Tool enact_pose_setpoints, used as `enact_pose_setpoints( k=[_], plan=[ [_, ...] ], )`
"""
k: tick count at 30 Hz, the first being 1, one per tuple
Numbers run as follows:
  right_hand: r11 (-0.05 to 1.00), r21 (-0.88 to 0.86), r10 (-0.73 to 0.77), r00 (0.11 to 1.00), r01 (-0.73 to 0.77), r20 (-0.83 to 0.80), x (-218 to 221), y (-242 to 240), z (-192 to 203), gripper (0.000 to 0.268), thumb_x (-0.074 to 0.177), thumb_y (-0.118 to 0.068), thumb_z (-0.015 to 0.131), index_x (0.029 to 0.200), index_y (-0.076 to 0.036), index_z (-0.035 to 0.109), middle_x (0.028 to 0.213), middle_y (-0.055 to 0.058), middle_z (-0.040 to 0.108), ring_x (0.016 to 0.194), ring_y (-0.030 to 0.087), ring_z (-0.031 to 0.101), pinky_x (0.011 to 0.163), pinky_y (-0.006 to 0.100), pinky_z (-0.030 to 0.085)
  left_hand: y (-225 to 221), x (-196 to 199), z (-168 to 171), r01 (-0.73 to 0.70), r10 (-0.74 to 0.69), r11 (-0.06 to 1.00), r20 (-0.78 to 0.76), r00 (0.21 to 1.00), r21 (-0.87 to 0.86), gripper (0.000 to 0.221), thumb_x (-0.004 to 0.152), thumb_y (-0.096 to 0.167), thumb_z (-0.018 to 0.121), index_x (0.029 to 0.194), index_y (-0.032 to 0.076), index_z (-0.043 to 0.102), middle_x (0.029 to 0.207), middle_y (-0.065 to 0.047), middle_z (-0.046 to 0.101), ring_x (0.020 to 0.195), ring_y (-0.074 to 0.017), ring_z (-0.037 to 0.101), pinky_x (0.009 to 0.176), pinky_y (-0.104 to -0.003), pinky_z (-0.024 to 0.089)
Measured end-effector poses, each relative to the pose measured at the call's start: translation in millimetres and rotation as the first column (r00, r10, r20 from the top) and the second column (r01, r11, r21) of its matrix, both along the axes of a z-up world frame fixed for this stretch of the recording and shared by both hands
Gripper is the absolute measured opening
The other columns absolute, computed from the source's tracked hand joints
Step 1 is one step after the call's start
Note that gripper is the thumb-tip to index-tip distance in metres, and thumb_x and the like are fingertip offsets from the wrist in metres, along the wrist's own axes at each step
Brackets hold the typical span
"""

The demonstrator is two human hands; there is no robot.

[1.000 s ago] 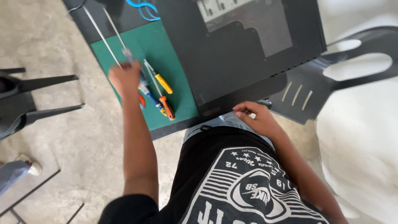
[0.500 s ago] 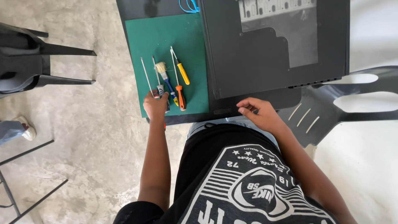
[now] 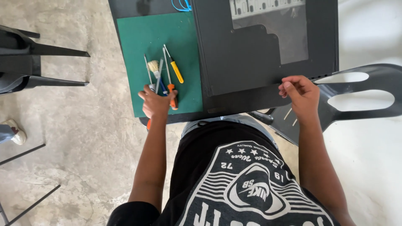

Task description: The person uses a screwdriver to remove the side panel of a desktop computer and then manipulates the internal cables.

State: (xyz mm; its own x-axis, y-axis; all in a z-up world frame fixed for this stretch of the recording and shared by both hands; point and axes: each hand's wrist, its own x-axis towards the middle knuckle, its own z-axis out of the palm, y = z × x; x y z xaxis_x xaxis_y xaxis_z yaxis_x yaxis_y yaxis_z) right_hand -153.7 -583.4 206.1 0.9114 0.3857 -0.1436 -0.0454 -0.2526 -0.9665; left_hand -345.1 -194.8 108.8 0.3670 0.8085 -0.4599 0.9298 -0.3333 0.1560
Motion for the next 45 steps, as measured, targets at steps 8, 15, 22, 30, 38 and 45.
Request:
enact_pose_setpoints(
  k=[8, 15, 22, 30, 38, 45],
  plan=[
    [0.999, 0.040, 0.016, 0.996, -0.013, -0.083, -15.7, 9.8, -22.0, 0.012, 0.103, -0.001, 0.063, 0.111, 0.007, 0.067, 0.085, 0.019, 0.069, 0.074, 0.022, 0.069, 0.069, 0.031, 0.057, 64.3, -40.5, -70.2, 0.047, -0.056, 0.994, 0.088, 0.995, 0.103, 0.097, 0.059, 0.076, 0.083, 0.122, 0.011, 0.051, 0.116, -0.011, 0.049, 0.093, -0.0431, 0.069, 0.081, -0.055, 0.058],
    [0.999, 0.044, 0.026, 0.999, -0.024, -0.043, -16.7, 18.7, -16.2, 0.008, 0.100, 0.004, 0.066, 0.106, 0.007, 0.069, 0.082, 0.020, 0.069, 0.071, 0.022, 0.069, 0.067, 0.032, 0.057, 33.8, -29.3, -60.0, 0.019, -0.101, 0.965, 0.307, 0.946, 0.260, 0.084, 0.066, 0.064, 0.087, 0.125, 0.014, 0.052, 0.118, -0.010, 0.048, 0.090, -0.0430, 0.070, 0.075, -0.057, 0.061],
    [0.993, -0.011, -0.117, 0.988, 0.119, 0.096, 25.6, -24.3, -2.7, 0.009, 0.111, 0.002, 0.060, 0.116, 0.006, 0.066, 0.089, 0.018, 0.066, 0.077, 0.021, 0.066, 0.074, 0.031, 0.056, 55.0, -21.9, -49.9, -0.156, 0.011, 0.964, 0.552, 0.834, 0.216, 0.078, 0.075, 0.073, 0.083, 0.113, 0.009, 0.060, 0.103, -0.011, 0.054, 0.090, -0.0433, 0.068, 0.078, -0.056, 0.056],
    [0.925, -0.073, -0.357, 0.917, 0.374, 0.178, 57.9, -31.0, 15.4, 0.009, 0.110, -0.006, 0.060, 0.109, -0.005, 0.069, 0.086, 0.007, 0.066, 0.074, 0.014, 0.063, 0.070, 0.024, 0.058, 142.7, -59.2, -142.0, -0.216, 0.216, 0.976, 0.257, 0.942, -0.028, 0.039, 0.100, 0.036, 0.051, 0.069, 0.013, 0.046, 0.068, -0.010, 0.054, 0.064, -0.0333, 0.054, 0.057, -0.052, 0.039],
    [0.927, -0.056, -0.359, 0.921, 0.370, 0.151, 44.5, -18.5, 10.8, 0.009, 0.109, -0.004, 0.061, 0.108, -0.005, 0.070, 0.085, 0.007, 0.067, 0.072, 0.015, 0.064, 0.073, 0.024, 0.060, 109.9, -48.4, -95.9, -0.096, 0.104, 0.995, 0.417, 0.903, -0.040, 0.015, 0.095, 0.027, 0.063, 0.092, 0.014, 0.071, 0.078, -0.003, 0.068, 0.074, -0.0244, 0.064, 0.066, -0.043, 0.050],
    [0.828, -0.108, -0.479, 0.795, 0.550, 0.374, 76.4, -45.4, -4.6, 0.010, 0.090, -0.003, 0.065, 0.092, -0.006, 0.074, 0.086, 0.003, 0.072, 0.078, 0.012, 0.066, 0.070, 0.023, 0.054, 103.9, -37.0, -86.3, -0.441, 0.411, 0.895, 0.513, 0.753, -0.070, 0.055, 0.076, 0.037, 0.082, 0.120, 0.009, 0.065, 0.098, -0.001, 0.064, 0.083, -0.0148, 0.066, 0.076, -0.036, 0.058]
  ],
)
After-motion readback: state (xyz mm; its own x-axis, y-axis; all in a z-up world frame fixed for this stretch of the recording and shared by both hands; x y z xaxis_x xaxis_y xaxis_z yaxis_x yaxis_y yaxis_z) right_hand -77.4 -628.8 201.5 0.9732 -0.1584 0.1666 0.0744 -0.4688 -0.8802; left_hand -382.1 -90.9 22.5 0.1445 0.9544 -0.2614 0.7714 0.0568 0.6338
